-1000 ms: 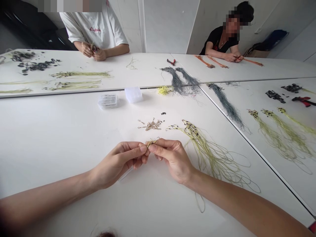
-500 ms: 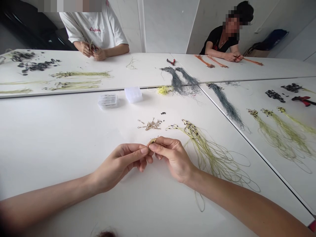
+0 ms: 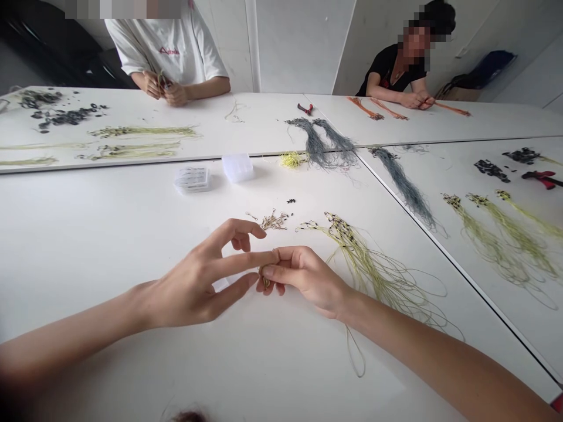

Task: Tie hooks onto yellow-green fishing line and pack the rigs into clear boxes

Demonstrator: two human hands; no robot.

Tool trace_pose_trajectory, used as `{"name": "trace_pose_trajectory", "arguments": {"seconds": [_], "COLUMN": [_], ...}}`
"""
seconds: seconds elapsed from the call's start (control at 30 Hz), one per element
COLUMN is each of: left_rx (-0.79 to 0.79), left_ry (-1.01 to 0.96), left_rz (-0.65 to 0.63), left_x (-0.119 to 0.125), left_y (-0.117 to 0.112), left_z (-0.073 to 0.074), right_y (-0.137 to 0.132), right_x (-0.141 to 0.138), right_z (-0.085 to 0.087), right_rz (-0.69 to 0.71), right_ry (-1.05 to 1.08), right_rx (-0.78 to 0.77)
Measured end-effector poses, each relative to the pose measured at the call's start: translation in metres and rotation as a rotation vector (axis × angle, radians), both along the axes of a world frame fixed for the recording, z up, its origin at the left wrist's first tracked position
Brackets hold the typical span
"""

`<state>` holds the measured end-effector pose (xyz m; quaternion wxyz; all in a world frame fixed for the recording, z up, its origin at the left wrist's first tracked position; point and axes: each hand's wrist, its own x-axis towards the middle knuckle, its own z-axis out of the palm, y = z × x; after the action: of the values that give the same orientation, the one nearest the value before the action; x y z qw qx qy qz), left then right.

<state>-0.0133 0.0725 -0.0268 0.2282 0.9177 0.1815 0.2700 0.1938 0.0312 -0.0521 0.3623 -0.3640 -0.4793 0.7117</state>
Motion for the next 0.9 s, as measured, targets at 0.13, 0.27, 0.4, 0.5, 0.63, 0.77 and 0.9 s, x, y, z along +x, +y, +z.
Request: {"name": "trace_pose_trajectory", "arguments": {"seconds": [0.13, 0.27, 0.4, 0.5, 0.63, 0.77, 0.9], "left_rx": [0.047, 0.015, 0.009, 0.012, 0.036, 0.069, 0.081], "left_ry": [0.093, 0.111, 0.120, 0.142, 0.190, 0.230, 0.230], "left_rz": [-0.042, -0.045, -0.052, -0.064, -0.074, -0.083, -0.095], "left_x": [-0.0006, -0.0017, -0.0031, -0.0033, -0.0023, -0.0005, 0.0006], "left_y": [0.0017, 0.0031, 0.0056, 0.0057, 0.0036, 0.0014, 0.0001], "left_z": [-0.0002, 0.0009, 0.0024, 0.0038, 0.0053, 0.0050, 0.0057], "right_y": [-0.0002, -0.0008, -0.0014, -0.0021, -0.0025, -0.0021, -0.0017], "right_x": [0.0028, 0.0034, 0.0035, 0.0044, 0.0054, 0.0053, 0.0050], "right_z": [0.0015, 0.0015, 0.0023, 0.0036, 0.0043, 0.0026, -0.0001], "right_rz": [0.062, 0.055, 0.044, 0.020, 0.010, 0.038, 0.066], "right_ry": [-0.061, -0.083, -0.113, -0.127, -0.108, -0.076, -0.064], "right_rx": [-0.022, -0.033, -0.051, -0.108, -0.151, -0.153, -0.164]}}
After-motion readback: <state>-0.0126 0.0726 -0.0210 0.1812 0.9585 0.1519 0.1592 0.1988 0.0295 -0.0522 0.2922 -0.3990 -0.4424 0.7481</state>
